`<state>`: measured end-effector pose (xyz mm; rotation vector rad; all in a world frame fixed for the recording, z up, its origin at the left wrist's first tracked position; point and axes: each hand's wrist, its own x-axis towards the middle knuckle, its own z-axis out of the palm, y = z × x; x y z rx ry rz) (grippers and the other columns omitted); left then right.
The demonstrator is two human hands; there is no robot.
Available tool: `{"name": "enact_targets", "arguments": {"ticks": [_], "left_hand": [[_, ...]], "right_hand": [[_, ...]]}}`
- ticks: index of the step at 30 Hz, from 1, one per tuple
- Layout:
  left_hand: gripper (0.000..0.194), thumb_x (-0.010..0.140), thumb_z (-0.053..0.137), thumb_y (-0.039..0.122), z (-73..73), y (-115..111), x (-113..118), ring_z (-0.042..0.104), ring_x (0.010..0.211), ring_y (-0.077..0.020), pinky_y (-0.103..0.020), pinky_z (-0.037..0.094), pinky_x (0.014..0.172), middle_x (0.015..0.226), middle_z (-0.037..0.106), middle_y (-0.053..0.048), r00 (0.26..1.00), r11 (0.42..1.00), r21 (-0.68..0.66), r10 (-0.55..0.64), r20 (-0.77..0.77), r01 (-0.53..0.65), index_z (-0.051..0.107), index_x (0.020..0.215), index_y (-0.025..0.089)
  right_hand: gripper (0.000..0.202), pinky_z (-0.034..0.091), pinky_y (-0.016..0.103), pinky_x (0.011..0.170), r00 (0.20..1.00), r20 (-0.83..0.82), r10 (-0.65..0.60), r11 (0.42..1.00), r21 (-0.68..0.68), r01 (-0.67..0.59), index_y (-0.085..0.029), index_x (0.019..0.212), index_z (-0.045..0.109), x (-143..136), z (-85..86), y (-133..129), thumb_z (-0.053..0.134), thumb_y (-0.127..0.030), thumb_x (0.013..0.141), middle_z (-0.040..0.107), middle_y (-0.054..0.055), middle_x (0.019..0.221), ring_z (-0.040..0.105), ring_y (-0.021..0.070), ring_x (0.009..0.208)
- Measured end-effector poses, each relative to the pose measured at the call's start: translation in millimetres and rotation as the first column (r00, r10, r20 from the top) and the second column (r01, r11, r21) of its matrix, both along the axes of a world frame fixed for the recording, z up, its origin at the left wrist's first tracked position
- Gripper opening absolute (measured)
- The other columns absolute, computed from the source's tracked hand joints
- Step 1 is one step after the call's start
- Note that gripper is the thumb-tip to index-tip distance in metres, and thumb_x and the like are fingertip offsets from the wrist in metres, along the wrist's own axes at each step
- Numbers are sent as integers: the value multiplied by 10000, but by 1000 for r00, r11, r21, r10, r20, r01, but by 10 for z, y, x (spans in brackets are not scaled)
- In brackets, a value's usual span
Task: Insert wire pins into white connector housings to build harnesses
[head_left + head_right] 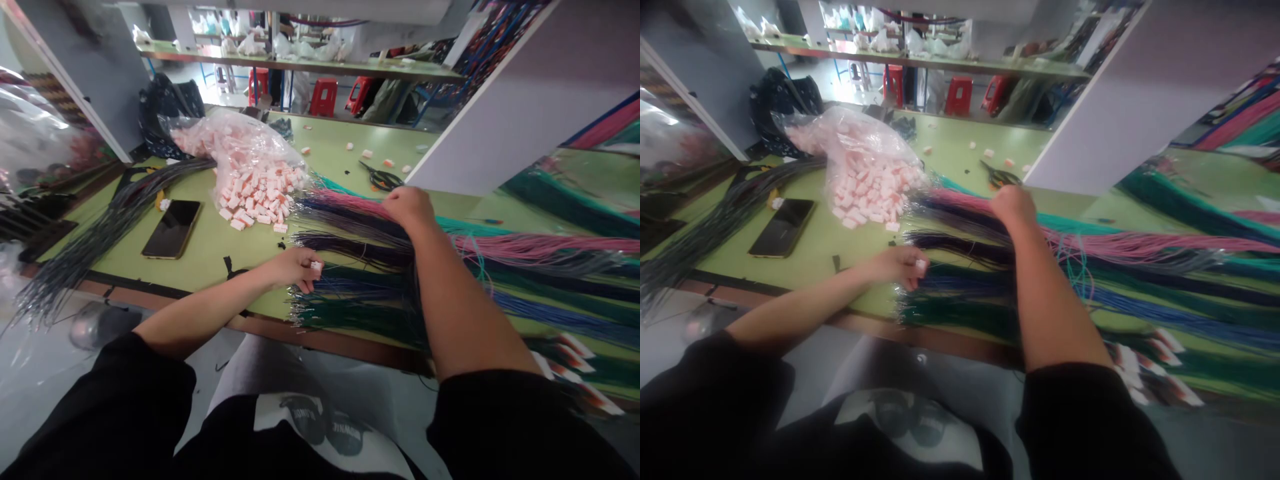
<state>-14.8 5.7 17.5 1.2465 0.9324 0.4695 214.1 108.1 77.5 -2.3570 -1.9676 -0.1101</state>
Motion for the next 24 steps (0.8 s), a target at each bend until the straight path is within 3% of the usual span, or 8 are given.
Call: {"name": "enact_targets", "arguments": {"ticks": [3, 7, 9, 11, 12, 16, 20, 24], "left_hand": [[152, 758, 652, 37, 9, -7, 18, 576, 461, -60, -177, 494, 477, 566, 556, 53, 999, 999, -12, 50, -6, -50, 526, 784, 118], [132, 786, 600, 8, 2, -9, 28, 570, 457, -54, -160, 483, 465, 565, 559, 50, 998, 997, -15, 70, -9, -70, 525, 791, 116], [131, 784, 605, 11, -10, -4, 23, 572, 461, -54, -160, 484, 468, 570, 563, 48, 998, 998, -13, 65, 7, -65, 528, 792, 117], [136, 773, 623, 16, -20, 1, 17, 574, 463, -61, -175, 490, 472, 578, 568, 44, 997, 998, -12, 69, 15, -69, 533, 792, 116], [138, 768, 630, 18, -21, 1, 16, 576, 464, -66, -183, 493, 474, 582, 569, 42, 997, 997, -12, 72, 14, -72, 535, 792, 115], [132, 783, 604, 14, 4, -15, 25, 574, 462, -61, -177, 494, 477, 569, 560, 50, 997, 997, -14, 82, -1, -82, 522, 788, 118], [135, 809, 533, -11, 51, -48, 42, 562, 439, -54, -166, 474, 449, 564, 552, 61, 992, 993, 17, 116, -40, -115, 510, 787, 121], [139, 793, 568, 4, 60, -63, 40, 506, 368, -43, -150, 399, 377, 547, 540, 81, 991, 987, 96, 130, -40, -126, 512, 820, 129]], "right_hand": [[337, 466, 349, 734, 993, -103, -65, 997, 26, 68, -173, 1051, 705, 110, 66, -124, 493, -244, 799, 690, 138, 1066, 631, 277, 930], [283, 459, 298, 758, 948, -249, 197, 949, -195, -248, -184, 935, 736, 168, 60, -257, 531, -334, 812, 716, 76, 873, 634, 228, 863], [316, 457, 333, 774, 988, -156, 1, 991, -133, -22, -145, 970, 729, 181, 51, -284, 484, -289, 830, 707, 125, 946, 630, 264, 921], [338, 452, 376, 777, 966, -94, -239, 969, 37, 244, -111, 999, 717, 199, 43, -296, 460, -238, 819, 681, 178, 1034, 618, 303, 970], [330, 453, 375, 765, 959, -136, -248, 963, 71, 259, -107, 984, 717, 210, 38, -301, 469, -238, 810, 680, 181, 1022, 619, 299, 952], [207, 437, 287, 634, 871, -486, 76, 995, -25, -100, -151, 733, 698, 244, 11, -336, 561, -304, 759, 653, 74, 702, 583, 184, 673], [244, 370, 280, 570, 928, -365, 71, 991, 135, -23, -174, 544, 605, 220, 15, -401, 538, -298, 743, 580, 45, 573, 509, 156, 566], [212, 362, 266, 571, 903, -363, 228, 973, 75, -216, -193, 649, 671, 182, 51, -471, 529, -323, 740, 621, 32, 613, 541, 162, 601]]}}
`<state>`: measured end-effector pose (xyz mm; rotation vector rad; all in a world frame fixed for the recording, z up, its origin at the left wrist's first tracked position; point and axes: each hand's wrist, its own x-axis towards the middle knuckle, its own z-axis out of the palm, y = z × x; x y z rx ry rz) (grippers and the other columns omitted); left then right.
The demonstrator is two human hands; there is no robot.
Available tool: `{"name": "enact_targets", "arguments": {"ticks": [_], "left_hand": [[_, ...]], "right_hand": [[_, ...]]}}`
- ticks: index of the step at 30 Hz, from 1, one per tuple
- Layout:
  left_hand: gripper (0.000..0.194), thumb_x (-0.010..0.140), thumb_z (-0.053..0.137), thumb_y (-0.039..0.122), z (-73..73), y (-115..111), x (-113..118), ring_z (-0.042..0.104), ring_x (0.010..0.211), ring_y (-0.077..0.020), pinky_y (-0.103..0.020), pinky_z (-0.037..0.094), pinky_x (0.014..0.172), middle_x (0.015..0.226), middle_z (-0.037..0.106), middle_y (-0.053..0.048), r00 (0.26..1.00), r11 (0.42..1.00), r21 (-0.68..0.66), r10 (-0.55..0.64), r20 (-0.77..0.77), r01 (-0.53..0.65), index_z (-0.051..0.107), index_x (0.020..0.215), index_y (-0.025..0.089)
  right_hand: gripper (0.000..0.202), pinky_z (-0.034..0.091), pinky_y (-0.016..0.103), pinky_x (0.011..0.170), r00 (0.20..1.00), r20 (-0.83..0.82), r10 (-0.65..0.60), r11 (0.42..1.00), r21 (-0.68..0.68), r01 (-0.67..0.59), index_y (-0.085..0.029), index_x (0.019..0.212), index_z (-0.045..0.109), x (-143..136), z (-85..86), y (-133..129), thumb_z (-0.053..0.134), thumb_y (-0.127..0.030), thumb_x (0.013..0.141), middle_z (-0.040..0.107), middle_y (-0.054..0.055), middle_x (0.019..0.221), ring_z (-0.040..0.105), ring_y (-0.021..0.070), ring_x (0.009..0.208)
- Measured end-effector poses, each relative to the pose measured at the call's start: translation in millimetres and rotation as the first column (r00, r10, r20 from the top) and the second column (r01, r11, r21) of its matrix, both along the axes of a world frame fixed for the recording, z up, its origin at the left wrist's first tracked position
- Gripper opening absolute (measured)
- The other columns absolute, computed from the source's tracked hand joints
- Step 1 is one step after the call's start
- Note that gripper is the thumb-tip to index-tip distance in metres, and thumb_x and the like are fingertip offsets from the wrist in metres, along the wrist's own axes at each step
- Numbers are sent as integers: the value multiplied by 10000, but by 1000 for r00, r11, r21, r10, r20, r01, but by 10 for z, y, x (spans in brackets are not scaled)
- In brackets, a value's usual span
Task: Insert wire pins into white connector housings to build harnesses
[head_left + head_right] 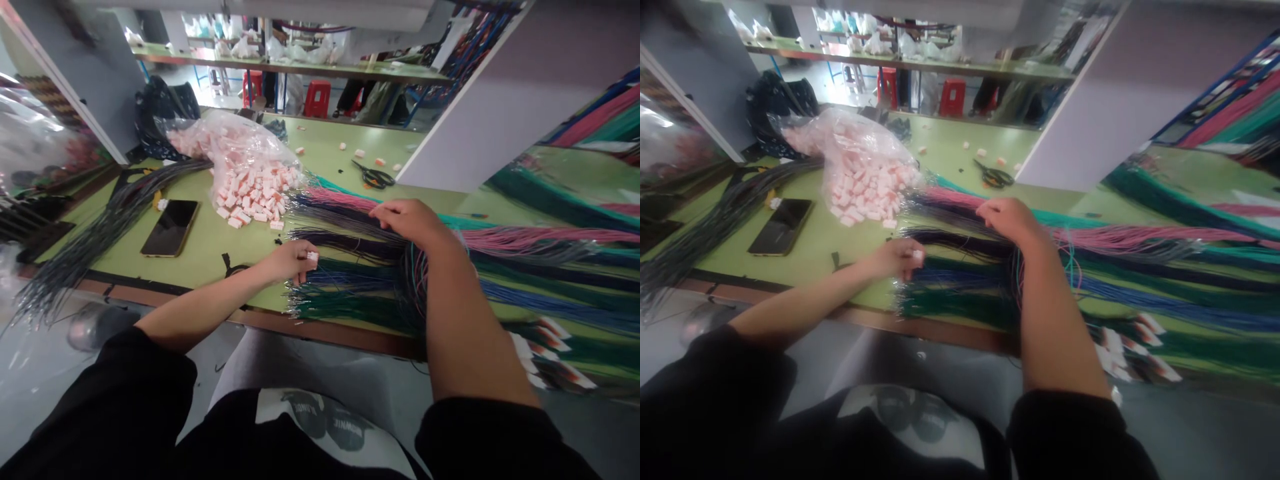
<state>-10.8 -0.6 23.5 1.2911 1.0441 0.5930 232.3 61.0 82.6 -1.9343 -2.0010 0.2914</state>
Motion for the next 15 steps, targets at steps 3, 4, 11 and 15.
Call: {"name": "enact_targets", "arguments": {"ticks": [3, 4, 11, 15], "left_hand": [[150, 788, 581, 9, -10, 5, -6, 501, 366, -36, -143, 394, 375, 552, 540, 86, 1000, 1000, 9, 4, 7, -4, 507, 837, 130], [151, 789, 579, 7, -12, 7, -7, 512, 378, -38, -145, 404, 382, 559, 544, 83, 1000, 1000, 1, 6, 10, -6, 505, 839, 129], [144, 802, 543, 1, -14, -7, 8, 556, 440, -46, -152, 439, 410, 623, 572, 55, 994, 1000, -28, 12, 108, -9, 503, 874, 119], [154, 790, 585, 41, -40, 0, -6, 566, 478, -49, -172, 465, 459, 650, 583, 40, 990, 1000, -20, 0, 142, 3, 534, 916, 113]], "right_hand": [[172, 356, 292, 577, 982, 144, -126, 992, -9, 129, -185, 590, 646, 4, 34, -62, 560, -270, 713, 622, 59, 608, 555, 196, 622], [190, 362, 298, 583, 983, 123, -136, 991, 14, 135, -182, 588, 640, -3, 46, -96, 551, -273, 729, 626, 67, 619, 558, 199, 626], [265, 429, 280, 659, 845, -308, 437, 899, 119, -421, -204, 955, 686, -435, -41, -464, 578, -346, 760, 672, 26, 768, 581, 148, 684], [309, 447, 279, 638, 687, -519, 508, 832, 92, -546, -187, 940, 661, -591, -252, -523, 629, -412, 731, 675, 25, 780, 588, 141, 667]]}}
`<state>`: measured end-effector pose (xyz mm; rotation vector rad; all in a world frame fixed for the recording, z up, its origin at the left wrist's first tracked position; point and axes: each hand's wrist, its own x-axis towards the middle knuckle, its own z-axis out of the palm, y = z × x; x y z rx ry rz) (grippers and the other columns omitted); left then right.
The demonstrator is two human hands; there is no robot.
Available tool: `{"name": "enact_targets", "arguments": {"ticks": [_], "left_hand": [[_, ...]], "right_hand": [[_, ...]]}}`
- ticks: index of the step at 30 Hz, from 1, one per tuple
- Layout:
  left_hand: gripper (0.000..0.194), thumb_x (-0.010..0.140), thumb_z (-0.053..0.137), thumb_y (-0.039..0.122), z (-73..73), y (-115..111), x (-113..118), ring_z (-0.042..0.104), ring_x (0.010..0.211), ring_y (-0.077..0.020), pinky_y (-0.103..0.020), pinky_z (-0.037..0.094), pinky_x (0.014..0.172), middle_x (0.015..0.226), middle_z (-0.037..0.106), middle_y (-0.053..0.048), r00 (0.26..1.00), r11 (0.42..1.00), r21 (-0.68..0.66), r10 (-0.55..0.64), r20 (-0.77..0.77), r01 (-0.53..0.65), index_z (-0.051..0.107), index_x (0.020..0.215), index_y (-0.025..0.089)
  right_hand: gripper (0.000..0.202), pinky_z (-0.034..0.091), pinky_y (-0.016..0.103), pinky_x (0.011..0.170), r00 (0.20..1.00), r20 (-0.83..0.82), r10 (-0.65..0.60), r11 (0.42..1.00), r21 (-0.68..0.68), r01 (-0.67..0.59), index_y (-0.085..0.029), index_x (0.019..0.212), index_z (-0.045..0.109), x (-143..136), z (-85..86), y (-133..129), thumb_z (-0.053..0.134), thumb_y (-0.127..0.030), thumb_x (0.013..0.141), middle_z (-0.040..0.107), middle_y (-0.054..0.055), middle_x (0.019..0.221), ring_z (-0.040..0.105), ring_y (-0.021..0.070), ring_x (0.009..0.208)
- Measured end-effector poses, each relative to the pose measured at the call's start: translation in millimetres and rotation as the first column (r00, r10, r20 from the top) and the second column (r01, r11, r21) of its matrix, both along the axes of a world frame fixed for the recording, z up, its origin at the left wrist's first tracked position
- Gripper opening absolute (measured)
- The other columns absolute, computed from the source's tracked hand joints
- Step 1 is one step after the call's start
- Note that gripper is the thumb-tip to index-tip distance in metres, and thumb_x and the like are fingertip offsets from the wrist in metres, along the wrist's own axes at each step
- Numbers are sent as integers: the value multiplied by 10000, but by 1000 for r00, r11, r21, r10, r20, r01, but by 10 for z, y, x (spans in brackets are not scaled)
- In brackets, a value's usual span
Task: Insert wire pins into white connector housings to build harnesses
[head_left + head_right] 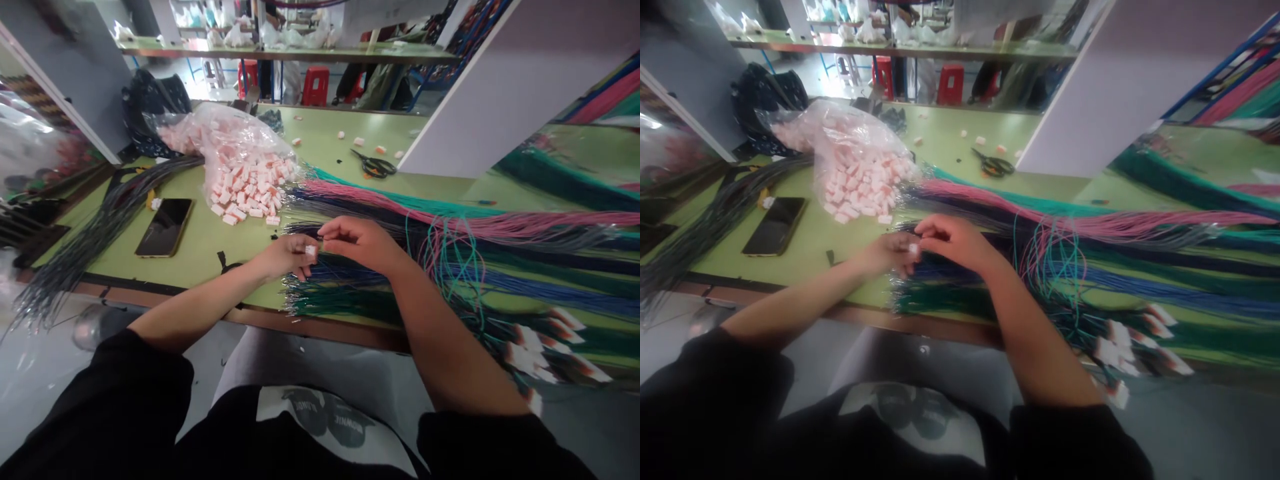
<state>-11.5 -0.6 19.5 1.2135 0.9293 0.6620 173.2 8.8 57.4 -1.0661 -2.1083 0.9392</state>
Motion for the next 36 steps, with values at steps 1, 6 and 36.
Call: {"name": "enact_targets", "arguments": {"ticks": [1, 6, 36], "left_hand": [[153, 786, 594, 51, -8, 4, -7, 570, 488, -52, -180, 471, 472, 660, 587, 34, 1000, 1000, 2, -5, 0, 5, 541, 916, 113], [143, 776, 607, 79, -19, 12, -26, 581, 528, -54, -184, 477, 499, 683, 597, 29, 1000, 1000, -10, -25, 10, 26, 548, 899, 123], [138, 769, 599, 73, 48, -15, -14, 568, 522, -47, -177, 476, 509, 659, 567, 48, 1000, 1000, -8, -8, -15, 8, 541, 874, 140]], "right_hand": [[297, 449, 281, 635, 999, -35, -12, 1000, -20, 12, -184, 914, 657, 8, -47, 5, 632, -415, 728, 674, 26, 776, 590, 142, 664], [118, 415, 269, 636, 990, 69, -121, 982, 154, 109, -188, 770, 666, 98, -152, 24, 581, -264, 741, 659, 13, 721, 561, 129, 635], [133, 276, 242, 549, 896, 393, -207, 932, 358, 58, -196, 620, 622, 48, -126, -61, 512, -192, 695, 562, -3, 608, 463, 118, 572]]}}
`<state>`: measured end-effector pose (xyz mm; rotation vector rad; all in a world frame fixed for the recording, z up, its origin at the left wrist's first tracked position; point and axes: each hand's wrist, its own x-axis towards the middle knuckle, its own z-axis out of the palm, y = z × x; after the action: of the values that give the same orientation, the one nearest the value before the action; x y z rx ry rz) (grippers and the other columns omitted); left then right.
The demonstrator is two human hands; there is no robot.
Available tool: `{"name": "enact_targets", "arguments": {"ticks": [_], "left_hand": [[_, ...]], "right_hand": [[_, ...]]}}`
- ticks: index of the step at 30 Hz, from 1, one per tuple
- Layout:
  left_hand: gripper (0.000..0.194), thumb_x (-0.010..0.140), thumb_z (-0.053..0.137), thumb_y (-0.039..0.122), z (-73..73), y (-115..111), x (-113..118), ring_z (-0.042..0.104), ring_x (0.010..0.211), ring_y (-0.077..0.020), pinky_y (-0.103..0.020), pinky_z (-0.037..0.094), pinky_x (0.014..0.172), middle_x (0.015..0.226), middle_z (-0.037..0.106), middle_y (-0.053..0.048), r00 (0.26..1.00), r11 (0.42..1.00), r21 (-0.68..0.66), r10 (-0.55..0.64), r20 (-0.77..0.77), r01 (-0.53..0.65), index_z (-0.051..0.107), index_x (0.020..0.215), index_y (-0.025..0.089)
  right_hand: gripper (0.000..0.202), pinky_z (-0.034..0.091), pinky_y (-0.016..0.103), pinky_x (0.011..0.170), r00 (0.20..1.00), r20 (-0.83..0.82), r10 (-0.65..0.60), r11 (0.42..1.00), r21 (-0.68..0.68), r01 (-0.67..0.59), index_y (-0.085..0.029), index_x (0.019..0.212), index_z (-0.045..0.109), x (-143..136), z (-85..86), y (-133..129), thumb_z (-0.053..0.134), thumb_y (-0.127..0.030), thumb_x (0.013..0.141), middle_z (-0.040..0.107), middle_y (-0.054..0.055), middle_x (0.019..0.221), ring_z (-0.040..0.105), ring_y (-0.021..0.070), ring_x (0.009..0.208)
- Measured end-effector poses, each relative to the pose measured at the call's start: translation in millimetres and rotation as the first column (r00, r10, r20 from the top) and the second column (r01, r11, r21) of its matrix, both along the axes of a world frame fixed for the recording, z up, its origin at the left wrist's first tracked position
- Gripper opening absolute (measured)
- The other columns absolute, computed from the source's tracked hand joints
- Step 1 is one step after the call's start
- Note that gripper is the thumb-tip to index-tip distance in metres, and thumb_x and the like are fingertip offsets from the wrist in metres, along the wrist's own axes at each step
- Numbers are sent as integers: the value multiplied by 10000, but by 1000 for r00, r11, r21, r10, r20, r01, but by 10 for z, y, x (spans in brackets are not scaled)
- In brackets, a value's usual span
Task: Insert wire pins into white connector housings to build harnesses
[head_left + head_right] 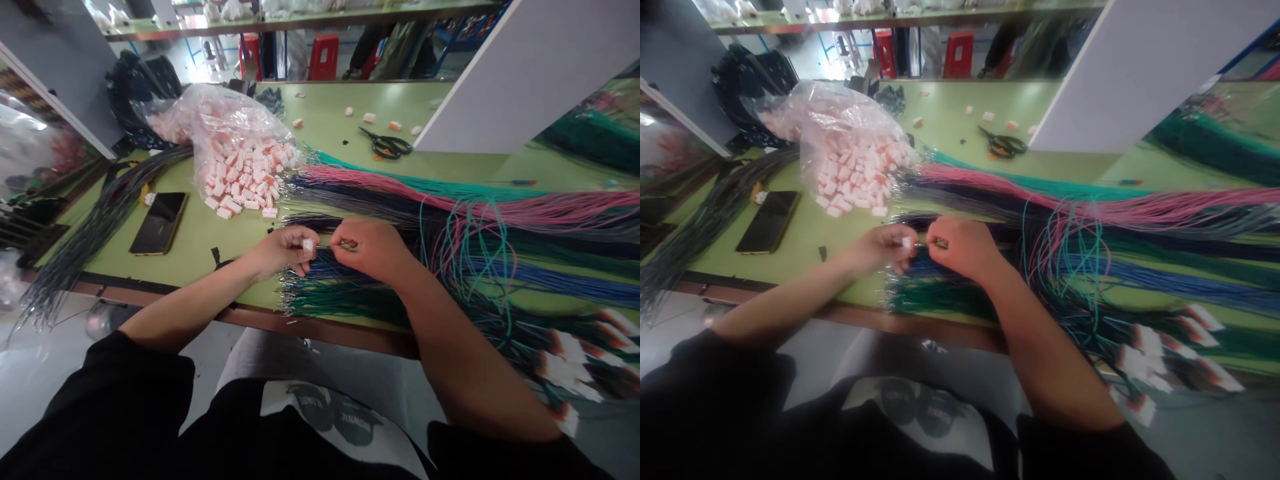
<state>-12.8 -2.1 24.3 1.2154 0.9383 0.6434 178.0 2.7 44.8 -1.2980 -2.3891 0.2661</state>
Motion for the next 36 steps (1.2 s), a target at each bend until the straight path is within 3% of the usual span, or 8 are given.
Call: {"name": "enact_targets", "arguments": {"ticks": [8, 17, 25, 36], "left_hand": [[143, 750, 607, 81, -12, 0, -1, 575, 538, -52, -181, 484, 506, 669, 553, 47, 1000, 999, 33, 14, 21, -15, 529, 855, 139], [158, 740, 610, 80, -34, -1, 4, 571, 542, -58, -187, 473, 511, 651, 544, 49, 999, 998, 40, 41, 14, -42, 539, 865, 144], [220, 759, 613, 69, -41, 11, 9, 560, 508, -52, -191, 468, 511, 638, 574, 49, 998, 998, -32, 59, 9, -59, 572, 966, 131], [205, 766, 655, 90, -48, 16, 5, 556, 488, -39, -165, 457, 473, 629, 583, 52, 997, 997, -71, 47, 61, -43, 594, 960, 122]], "right_hand": [[93, 270, 241, 556, 999, 14, -29, 1000, -5, 29, -188, 584, 541, -47, -4, -10, 500, -147, 656, 516, -2, 599, 445, 125, 590], [108, 240, 255, 537, 992, 111, -55, 996, 78, 47, -192, 594, 534, -84, -30, -53, 485, -142, 676, 548, 26, 639, 473, 151, 648], [146, 294, 260, 580, 995, 102, 6, 986, 167, -23, -194, 606, 522, -79, -43, -66, 455, -120, 712, 553, 33, 656, 494, 158, 682], [138, 327, 256, 604, 996, 40, 80, 981, 173, -86, -193, 612, 528, -46, -52, -50, 464, -130, 716, 559, 26, 652, 486, 153, 670]]}}
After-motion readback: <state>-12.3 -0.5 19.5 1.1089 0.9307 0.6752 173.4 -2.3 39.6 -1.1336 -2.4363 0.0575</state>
